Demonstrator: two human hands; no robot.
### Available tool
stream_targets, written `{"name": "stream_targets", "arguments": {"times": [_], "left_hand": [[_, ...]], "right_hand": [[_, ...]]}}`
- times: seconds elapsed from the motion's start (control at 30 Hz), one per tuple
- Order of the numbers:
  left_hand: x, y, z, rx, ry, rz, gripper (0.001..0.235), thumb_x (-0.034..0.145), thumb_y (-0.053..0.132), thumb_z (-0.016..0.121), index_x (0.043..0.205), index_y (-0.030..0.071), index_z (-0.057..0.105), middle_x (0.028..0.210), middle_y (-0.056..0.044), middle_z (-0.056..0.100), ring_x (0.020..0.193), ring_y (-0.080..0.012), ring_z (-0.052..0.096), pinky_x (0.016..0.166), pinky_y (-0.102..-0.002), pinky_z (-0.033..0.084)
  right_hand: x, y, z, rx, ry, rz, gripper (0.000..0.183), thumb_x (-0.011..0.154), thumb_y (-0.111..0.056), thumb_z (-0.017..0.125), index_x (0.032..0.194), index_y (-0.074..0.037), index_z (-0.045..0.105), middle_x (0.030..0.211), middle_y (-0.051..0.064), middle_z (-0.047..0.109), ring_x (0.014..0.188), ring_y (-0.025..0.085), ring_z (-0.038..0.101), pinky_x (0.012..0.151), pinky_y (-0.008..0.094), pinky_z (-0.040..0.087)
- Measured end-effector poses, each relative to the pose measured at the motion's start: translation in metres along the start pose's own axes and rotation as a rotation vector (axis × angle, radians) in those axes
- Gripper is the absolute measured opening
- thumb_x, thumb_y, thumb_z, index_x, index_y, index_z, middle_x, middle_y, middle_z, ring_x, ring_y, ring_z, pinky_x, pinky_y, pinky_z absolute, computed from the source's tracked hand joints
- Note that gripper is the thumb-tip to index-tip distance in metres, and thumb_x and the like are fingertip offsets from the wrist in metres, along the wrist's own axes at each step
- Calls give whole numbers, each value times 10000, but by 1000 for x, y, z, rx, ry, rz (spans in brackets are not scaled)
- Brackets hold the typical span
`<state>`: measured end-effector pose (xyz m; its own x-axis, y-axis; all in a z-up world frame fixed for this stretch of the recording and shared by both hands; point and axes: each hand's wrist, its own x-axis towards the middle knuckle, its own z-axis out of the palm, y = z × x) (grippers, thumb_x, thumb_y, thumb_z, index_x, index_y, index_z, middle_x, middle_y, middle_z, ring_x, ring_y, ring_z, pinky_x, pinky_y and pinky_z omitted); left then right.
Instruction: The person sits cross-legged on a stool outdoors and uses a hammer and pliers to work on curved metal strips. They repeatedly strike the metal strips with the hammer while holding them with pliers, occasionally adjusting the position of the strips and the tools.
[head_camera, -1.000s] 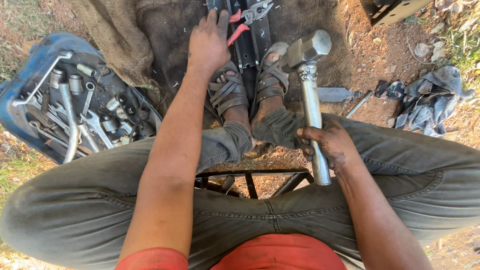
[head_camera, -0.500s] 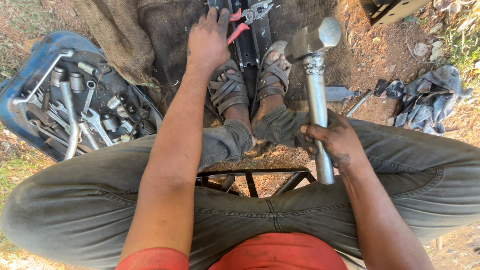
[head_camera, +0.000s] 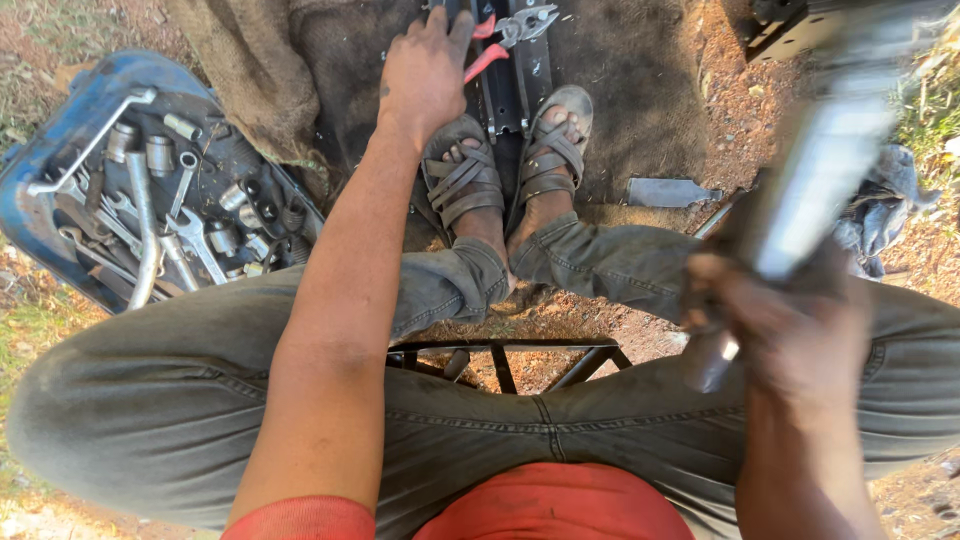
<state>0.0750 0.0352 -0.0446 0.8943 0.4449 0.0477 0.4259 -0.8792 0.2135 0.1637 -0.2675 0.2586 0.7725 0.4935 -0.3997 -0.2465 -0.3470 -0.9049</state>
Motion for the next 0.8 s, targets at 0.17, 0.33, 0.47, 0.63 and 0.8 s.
{"name": "stream_targets", "arguments": {"times": [0.17,0.33,0.47,0.63,0.8], "left_hand": [[3,4,2,13,-5,-8,660,663,91,780,1281,67,550,1168,-195,603,922,-353,669,733,-441,570],[6,2,2,-1,-17,-22,670,665,92,777,1297,67,554,1151,-182,608,944,-358,671,742,-458,569],[3,5,7,-32,-62,-32,658,677,106,785,1291,62,552,1140,-189,609,955,-380,666,761,-482,565],[10,3,6,-71,38,-8,636,703,103,792,1290,57,552,1113,-189,610,962,-396,661,769,-487,563],[14,12,-3,-160,234,-47,651,616,74,790,1223,34,560,1152,-212,604,952,-388,662,748,-456,575]], "right_hand": [[31,28,-20,53,-102,-440,198,1057,67,676,1182,-22,550,898,125,639,681,183,620,628,309,542],[125,167,16,-576,-37,-118,559,828,-301,827,1194,20,553,948,85,701,738,174,698,602,325,579],[164,192,10,-1286,-556,-891,221,897,-53,760,1093,-154,773,778,41,734,705,223,702,913,504,557],[125,157,4,-316,-130,312,274,858,-116,781,1020,78,677,852,100,684,611,153,675,490,305,531],[119,143,8,-31,-88,437,444,823,-35,740,1208,88,555,835,139,675,505,166,599,428,308,499]]}}
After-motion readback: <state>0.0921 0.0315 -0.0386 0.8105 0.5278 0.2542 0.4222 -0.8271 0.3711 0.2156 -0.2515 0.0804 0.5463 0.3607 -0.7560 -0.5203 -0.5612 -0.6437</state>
